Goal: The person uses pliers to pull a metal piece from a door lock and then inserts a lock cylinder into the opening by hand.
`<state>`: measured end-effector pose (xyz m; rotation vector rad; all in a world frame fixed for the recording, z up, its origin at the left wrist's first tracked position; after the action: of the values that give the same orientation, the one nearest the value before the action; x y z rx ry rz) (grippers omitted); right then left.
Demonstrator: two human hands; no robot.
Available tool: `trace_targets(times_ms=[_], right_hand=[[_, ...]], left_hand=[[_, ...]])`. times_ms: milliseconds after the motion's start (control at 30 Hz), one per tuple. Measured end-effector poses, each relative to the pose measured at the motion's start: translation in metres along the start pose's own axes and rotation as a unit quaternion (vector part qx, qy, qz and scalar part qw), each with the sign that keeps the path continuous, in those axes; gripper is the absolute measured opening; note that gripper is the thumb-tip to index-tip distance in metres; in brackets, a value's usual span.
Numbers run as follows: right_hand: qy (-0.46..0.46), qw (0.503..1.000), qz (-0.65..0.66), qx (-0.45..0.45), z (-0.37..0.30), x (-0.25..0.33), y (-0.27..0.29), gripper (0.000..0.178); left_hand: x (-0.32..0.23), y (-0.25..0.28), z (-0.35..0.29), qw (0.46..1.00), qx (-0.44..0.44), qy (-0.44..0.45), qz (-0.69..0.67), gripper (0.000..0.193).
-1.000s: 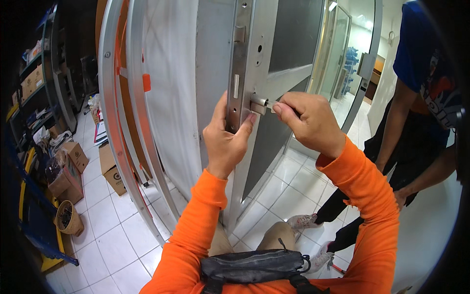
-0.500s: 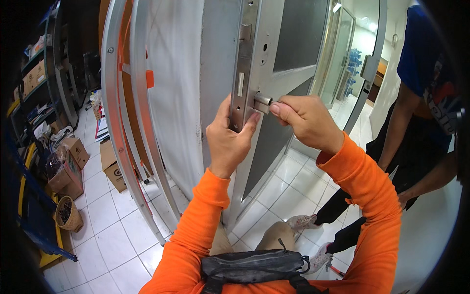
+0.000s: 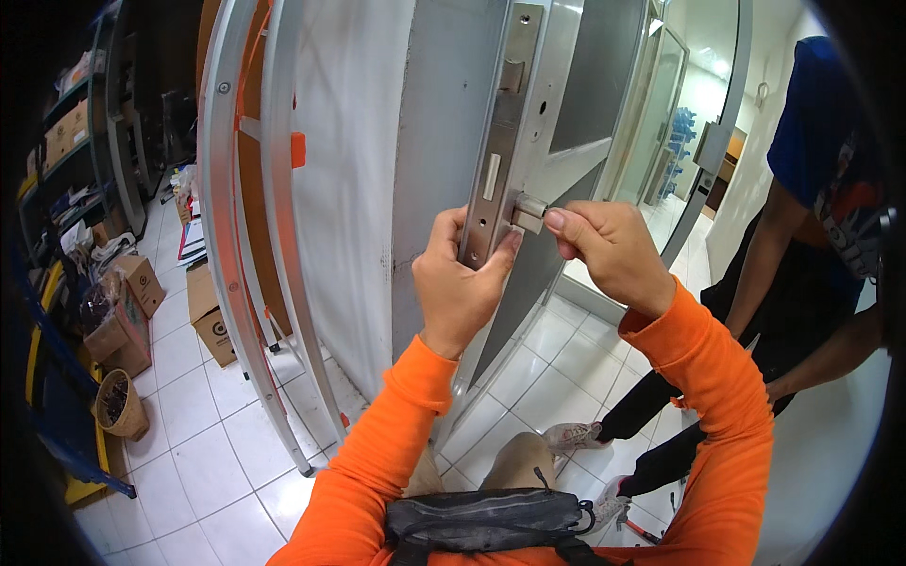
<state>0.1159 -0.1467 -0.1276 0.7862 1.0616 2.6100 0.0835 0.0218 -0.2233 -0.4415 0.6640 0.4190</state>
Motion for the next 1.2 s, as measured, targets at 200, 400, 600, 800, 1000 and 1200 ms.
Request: trace_targets(times_ms=[200,400,600,800,1000,1200], right_hand=[[0.036,0.998,0.011,-0.047,-0.016,-0.004,0.006,0.044],[0.045,0.999,0.008,-0.028,-0.021,-0.005,0.016,0.041],[0.005,1.000,0.002,-0.013,-0.034,-0.002,0.026,0.040],[0.047,0.997,-0.060,0.021,-0.036,-0.001,0.040,0.042],[-0.075,0.995,0.006,0.068,-0.033,-0.008,0.035,0.045],[0.018,0.999,-0.023,0.021,-0.027,-0.001,0.027,0.045]], left_hand=[[-0.011,-0.009,-0.007,0.999,-0.005,-0.042,-0.030,0.028],[-0.015,-0.014,-0.010,0.997,0.001,-0.072,0.014,0.033],[-0.021,-0.026,-0.019,0.993,0.011,-0.113,0.030,0.044],[-0.031,-0.033,-0.018,0.993,0.041,-0.093,0.062,0.061],[-0.033,-0.042,-0.017,0.995,0.047,-0.076,0.042,0.061],[-0.032,-0.033,-0.011,0.994,0.017,-0.102,0.037,0.059]])
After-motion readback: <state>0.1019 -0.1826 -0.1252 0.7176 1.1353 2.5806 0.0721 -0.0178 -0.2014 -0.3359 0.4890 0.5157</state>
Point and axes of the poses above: each hand's wrist, its own z-axis towards the middle knuckle, its own y-axis out of the back of the hand, x = y × z, the point moved 8 cm from there along z, towards the middle knuckle, and after that the axes turned 1 degree about -z, right-handed, at the moved point
